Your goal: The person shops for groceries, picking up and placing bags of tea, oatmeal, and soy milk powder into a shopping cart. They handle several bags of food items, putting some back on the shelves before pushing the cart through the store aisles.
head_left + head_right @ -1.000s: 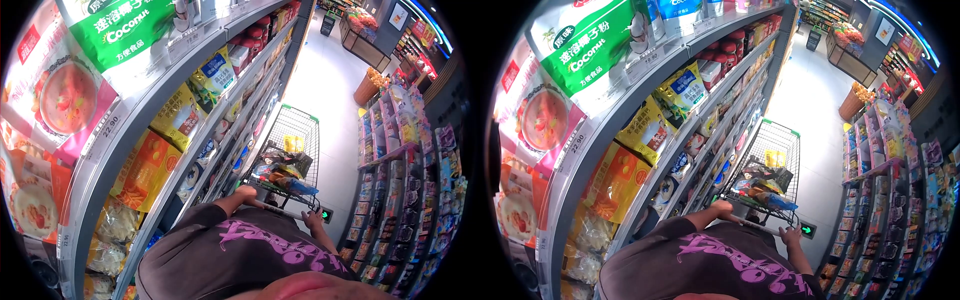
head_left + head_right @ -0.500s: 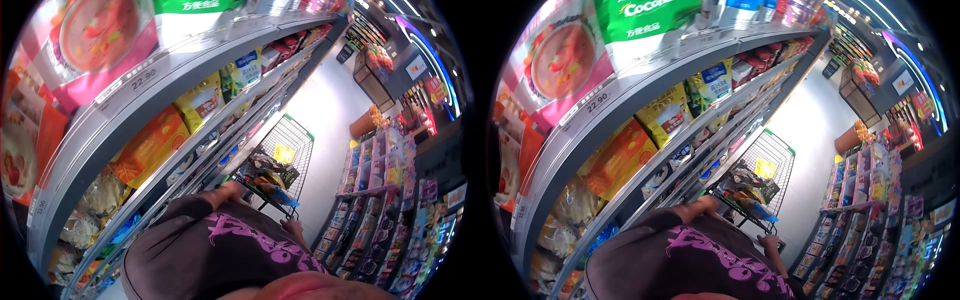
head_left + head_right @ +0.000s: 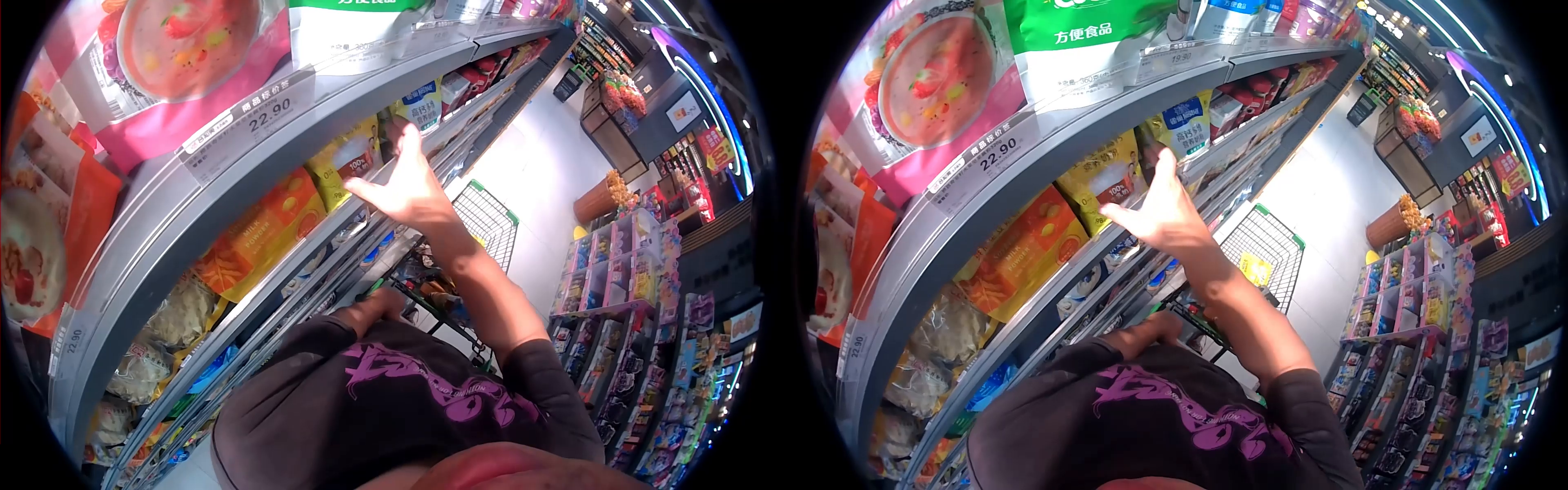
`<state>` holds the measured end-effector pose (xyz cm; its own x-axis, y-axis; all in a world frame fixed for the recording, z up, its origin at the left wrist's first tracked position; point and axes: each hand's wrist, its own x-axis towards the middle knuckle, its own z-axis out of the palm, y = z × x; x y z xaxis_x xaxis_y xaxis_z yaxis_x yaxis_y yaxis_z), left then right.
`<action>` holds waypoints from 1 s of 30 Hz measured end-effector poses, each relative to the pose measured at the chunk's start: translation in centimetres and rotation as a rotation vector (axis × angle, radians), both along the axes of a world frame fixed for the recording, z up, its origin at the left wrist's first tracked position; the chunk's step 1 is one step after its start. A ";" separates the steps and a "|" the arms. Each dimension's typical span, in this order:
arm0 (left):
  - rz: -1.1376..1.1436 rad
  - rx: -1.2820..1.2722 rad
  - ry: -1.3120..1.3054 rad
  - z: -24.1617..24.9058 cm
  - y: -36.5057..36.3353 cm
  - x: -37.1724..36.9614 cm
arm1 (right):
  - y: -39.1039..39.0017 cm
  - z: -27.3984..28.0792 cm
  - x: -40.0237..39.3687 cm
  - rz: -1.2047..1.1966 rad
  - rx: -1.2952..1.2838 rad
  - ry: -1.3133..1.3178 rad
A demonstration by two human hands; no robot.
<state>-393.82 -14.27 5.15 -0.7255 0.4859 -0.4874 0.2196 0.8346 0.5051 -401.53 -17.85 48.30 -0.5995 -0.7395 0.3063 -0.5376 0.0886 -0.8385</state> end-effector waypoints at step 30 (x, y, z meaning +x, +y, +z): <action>-0.058 -0.199 -0.065 3.0 -0.1 -4.1 | 30.6 -20.4 -13.2 -0.950 -0.328 -0.252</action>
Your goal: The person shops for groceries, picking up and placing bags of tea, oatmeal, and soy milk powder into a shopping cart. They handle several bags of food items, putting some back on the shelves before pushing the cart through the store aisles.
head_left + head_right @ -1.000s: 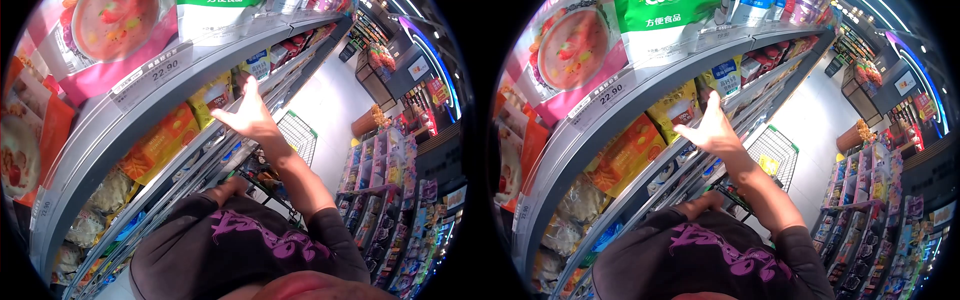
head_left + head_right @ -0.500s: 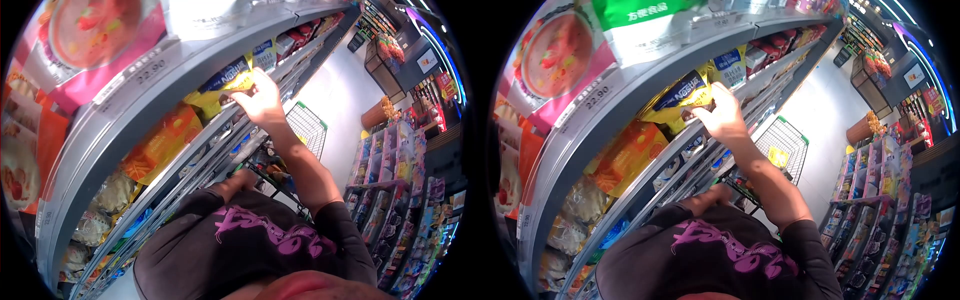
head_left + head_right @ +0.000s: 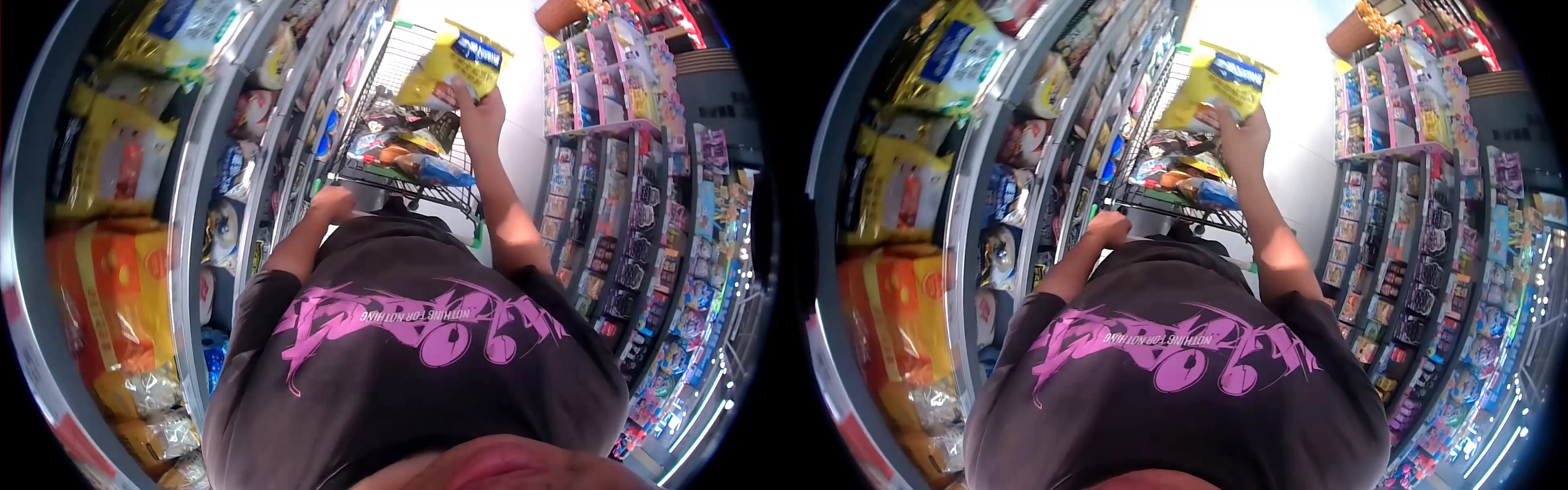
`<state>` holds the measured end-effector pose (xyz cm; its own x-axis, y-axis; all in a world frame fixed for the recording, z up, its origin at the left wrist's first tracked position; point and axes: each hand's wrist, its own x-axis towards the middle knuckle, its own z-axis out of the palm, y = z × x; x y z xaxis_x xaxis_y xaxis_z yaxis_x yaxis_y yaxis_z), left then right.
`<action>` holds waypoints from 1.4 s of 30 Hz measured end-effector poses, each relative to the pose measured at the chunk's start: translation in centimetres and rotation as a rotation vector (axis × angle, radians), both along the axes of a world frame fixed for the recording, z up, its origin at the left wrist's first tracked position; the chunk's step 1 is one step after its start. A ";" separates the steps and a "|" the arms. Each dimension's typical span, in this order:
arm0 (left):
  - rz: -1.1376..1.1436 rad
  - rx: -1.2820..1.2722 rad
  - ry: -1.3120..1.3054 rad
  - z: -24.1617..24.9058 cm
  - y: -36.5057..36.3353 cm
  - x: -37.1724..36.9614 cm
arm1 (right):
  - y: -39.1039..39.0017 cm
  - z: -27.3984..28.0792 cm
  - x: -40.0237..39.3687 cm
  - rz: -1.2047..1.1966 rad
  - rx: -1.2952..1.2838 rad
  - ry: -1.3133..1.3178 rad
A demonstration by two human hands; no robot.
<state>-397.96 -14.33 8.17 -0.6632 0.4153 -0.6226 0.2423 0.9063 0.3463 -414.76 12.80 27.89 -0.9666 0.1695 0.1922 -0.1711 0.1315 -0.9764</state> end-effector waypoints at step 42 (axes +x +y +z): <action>0.048 -0.040 -0.017 2.2 5.9 -17.4 | 7.6 -27.5 -7.3 0.589 0.415 -0.553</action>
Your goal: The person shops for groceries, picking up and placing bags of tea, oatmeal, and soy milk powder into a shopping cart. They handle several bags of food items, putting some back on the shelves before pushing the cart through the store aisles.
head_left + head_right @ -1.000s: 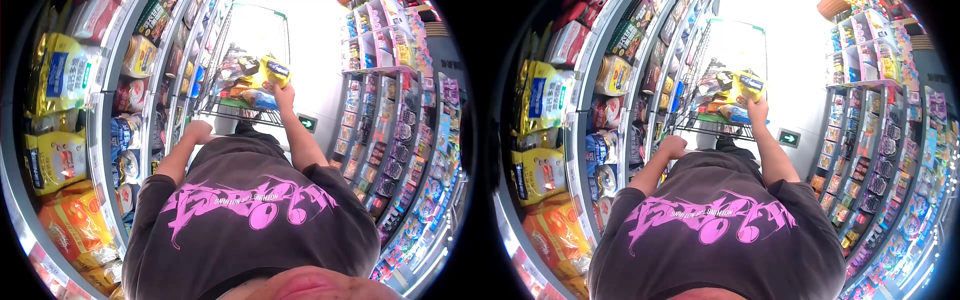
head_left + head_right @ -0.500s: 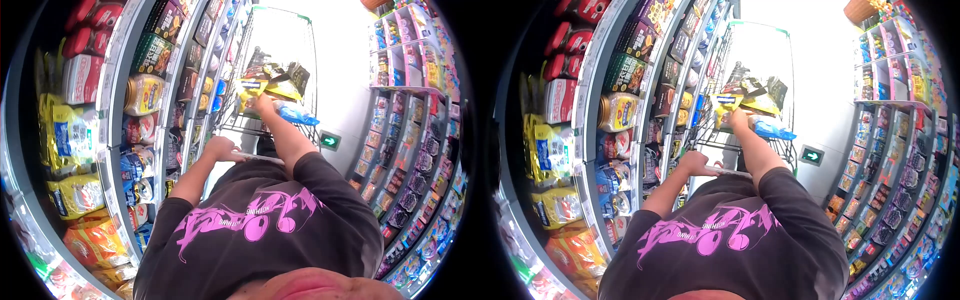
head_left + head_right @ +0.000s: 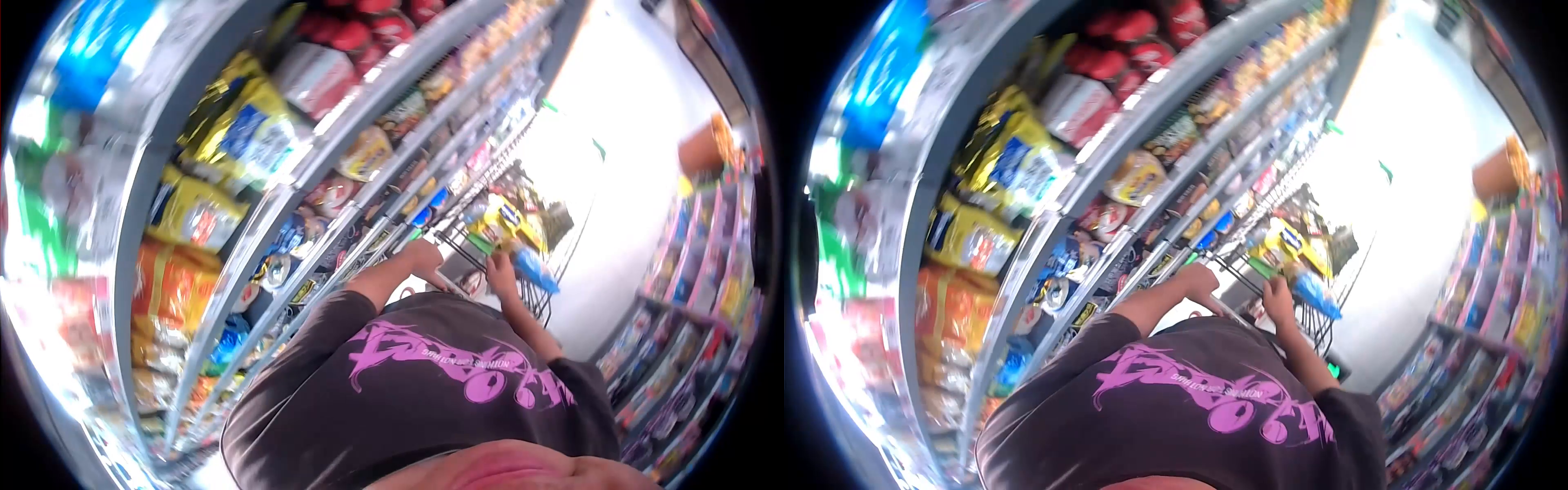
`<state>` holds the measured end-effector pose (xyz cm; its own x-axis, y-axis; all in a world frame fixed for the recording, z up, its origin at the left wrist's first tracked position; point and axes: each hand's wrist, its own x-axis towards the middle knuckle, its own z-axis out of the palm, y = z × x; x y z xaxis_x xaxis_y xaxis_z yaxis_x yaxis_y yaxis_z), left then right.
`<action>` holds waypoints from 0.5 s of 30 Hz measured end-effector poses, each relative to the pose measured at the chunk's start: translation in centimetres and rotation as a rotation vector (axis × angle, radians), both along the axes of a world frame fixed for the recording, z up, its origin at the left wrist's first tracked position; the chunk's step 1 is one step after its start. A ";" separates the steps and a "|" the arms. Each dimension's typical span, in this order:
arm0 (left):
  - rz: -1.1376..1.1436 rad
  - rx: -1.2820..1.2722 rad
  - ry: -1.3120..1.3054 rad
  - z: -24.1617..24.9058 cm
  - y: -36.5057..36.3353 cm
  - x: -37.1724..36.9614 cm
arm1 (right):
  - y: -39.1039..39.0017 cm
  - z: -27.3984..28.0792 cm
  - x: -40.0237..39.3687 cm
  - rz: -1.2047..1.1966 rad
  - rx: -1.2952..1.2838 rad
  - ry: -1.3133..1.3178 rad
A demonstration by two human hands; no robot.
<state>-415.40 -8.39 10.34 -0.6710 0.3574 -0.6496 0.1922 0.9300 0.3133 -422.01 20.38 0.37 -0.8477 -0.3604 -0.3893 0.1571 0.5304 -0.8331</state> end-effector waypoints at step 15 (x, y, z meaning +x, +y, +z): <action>1.297 0.072 1.812 28.5 -7.1 3.6 | 4.2 -0.8 -2.5 0.478 -0.228 -0.028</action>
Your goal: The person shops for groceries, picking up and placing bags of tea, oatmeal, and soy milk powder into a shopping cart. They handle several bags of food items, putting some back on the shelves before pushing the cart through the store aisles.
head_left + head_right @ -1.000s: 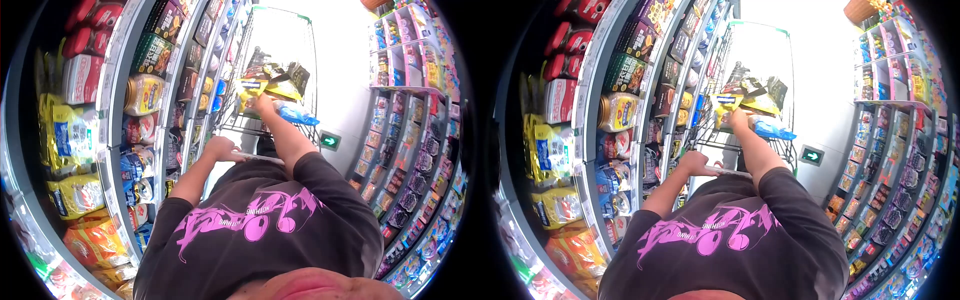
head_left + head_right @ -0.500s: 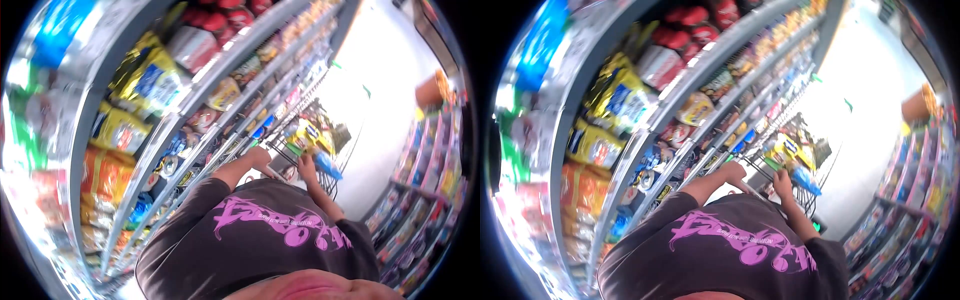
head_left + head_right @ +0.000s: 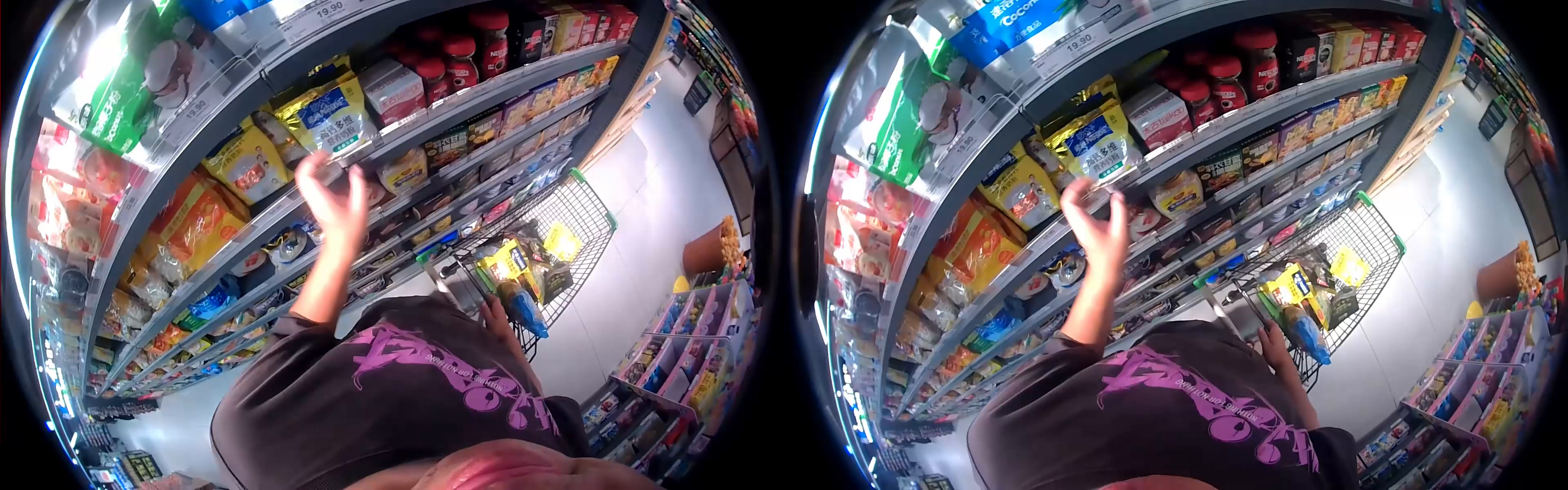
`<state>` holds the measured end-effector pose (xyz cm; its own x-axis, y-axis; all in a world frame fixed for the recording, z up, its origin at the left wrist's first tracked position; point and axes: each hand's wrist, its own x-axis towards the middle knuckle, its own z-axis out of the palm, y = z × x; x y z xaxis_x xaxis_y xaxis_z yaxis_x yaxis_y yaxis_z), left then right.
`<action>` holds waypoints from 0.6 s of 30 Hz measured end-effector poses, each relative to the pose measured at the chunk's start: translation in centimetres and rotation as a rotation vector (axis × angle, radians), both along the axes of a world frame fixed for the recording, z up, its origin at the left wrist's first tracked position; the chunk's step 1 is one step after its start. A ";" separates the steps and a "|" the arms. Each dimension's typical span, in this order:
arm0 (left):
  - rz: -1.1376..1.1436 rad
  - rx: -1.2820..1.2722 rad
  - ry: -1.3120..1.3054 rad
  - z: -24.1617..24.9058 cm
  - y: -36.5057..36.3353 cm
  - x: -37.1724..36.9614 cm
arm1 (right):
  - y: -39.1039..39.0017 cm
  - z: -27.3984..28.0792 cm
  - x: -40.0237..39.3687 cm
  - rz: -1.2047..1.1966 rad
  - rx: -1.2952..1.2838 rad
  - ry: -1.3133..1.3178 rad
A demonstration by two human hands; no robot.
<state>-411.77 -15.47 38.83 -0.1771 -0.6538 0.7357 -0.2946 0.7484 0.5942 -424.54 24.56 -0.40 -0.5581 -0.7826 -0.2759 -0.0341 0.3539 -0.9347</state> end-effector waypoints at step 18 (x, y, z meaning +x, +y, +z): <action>-0.099 -0.283 0.253 2.8 -8.2 1.9 | 0.1 -0.8 -0.1 -0.050 0.089 0.206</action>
